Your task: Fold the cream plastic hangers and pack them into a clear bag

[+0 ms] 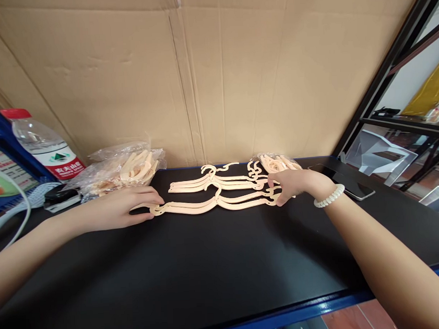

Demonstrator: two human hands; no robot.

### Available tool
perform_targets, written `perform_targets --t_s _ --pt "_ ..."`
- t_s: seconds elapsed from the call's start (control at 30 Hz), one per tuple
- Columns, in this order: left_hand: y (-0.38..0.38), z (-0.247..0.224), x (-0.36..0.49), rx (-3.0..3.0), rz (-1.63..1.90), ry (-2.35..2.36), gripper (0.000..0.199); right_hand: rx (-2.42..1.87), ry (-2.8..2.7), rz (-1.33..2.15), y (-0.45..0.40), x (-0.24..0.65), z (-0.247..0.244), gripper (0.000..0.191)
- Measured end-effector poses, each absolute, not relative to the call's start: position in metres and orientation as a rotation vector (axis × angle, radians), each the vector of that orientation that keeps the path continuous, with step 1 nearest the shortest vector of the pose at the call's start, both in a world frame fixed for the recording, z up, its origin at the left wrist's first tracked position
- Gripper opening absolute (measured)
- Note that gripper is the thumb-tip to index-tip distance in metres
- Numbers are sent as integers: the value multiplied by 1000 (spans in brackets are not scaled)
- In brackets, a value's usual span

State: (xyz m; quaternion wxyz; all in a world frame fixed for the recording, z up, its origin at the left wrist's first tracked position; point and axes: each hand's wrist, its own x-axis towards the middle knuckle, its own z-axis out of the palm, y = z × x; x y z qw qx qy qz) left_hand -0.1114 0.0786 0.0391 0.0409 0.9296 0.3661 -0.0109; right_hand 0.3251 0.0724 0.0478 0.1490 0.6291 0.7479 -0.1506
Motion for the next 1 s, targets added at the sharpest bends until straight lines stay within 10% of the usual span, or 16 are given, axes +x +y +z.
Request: perform_targets --t_s 1.0 --pt "74 46 -106 2851 -81 1191 22 1799 2213 -457 77 328 44 52"
